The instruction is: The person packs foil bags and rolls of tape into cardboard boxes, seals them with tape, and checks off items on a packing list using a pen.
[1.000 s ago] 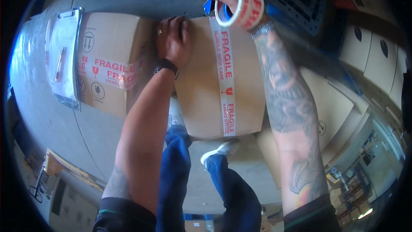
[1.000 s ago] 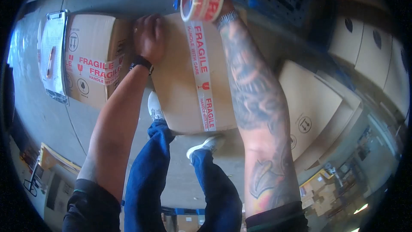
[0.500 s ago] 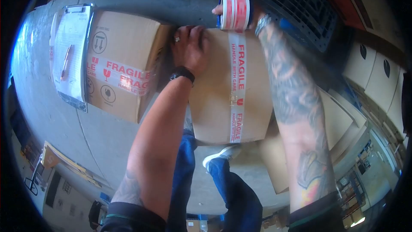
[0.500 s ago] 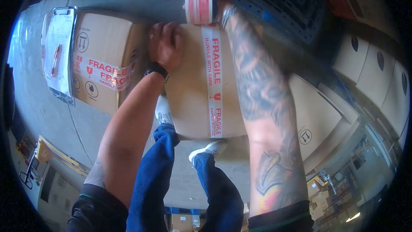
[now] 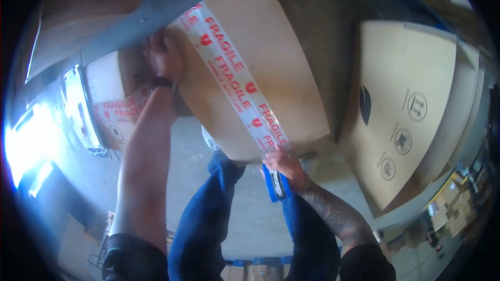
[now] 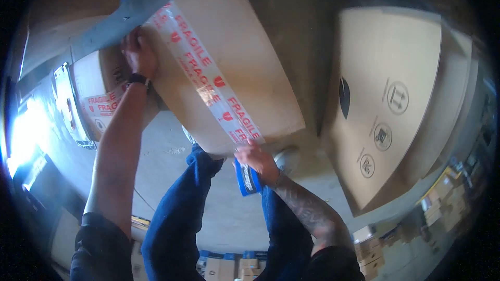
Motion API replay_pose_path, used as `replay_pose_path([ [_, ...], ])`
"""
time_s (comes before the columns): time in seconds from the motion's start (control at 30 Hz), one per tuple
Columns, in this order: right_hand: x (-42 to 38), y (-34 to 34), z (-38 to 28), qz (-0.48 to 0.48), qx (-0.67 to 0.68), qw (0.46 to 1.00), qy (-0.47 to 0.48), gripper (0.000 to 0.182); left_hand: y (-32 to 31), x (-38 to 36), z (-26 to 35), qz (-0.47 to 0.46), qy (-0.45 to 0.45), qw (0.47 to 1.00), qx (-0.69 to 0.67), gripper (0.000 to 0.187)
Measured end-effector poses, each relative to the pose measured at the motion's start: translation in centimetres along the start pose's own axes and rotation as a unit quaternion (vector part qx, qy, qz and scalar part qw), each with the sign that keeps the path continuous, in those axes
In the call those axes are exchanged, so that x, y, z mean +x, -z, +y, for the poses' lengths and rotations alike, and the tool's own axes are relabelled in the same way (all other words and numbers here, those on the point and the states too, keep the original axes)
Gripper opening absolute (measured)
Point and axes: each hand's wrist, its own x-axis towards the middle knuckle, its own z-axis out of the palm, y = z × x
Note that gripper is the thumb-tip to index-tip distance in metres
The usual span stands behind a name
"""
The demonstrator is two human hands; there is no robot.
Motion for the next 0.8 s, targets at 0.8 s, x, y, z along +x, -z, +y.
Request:
replay_pose_path([
  [0.8,-1.0,-0.5,0.5,0.136,-0.061,0.978,-0.149,0.039,-0.4,10.2,12.4,-0.491,-0.133,0.861,0.017,0.064],
])
